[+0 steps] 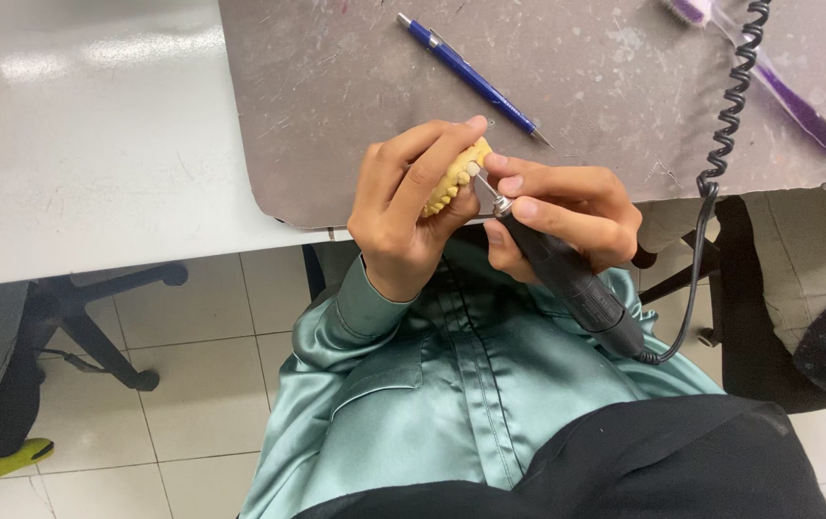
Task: The person holds a yellow dental arch model in one hand and uses a handheld rotary grinding tool with the other to grind and shape the model's surface, rotating the model to reach different areas. They briefly brush the model with a toothbrush and resume grinding, continuing to work over the teeth and base.
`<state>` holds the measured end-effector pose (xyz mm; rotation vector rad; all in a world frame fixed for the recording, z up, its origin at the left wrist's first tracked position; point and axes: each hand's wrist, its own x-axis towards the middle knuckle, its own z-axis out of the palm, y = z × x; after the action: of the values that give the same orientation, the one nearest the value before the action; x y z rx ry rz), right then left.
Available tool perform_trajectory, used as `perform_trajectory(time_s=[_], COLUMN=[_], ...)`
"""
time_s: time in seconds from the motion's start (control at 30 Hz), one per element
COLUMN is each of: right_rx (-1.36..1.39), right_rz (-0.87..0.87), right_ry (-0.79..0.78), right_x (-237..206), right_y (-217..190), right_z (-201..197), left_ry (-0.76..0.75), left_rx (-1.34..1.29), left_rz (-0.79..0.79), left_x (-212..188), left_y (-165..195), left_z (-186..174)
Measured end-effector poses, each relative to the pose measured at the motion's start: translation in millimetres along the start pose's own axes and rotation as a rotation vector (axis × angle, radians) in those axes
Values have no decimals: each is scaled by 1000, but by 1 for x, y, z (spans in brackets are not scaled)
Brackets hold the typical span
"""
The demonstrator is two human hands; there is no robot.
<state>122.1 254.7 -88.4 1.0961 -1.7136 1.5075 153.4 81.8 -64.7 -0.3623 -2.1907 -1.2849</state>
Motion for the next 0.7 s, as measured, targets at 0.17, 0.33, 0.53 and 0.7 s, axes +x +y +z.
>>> perform_trajectory(time_s=[0.17,0.33,0.53,0.7], right_rx=[6,-4,-22,-33], right_rz=[-30,-6,52,54], right_ry=[31,41,12,34], right_x=[-3,-6,-5,-4], right_y=[2,1,-5,-5], right_z=[2,4,-1,-1], left_ry=[-1,-5,-28,-44], left_rx=[-3,10,2,-40], left_rz=[5,0,2,-14], left_x=[1,2,4,6], left_y=[1,1,2,2], left_z=[0,0,-3,-2])
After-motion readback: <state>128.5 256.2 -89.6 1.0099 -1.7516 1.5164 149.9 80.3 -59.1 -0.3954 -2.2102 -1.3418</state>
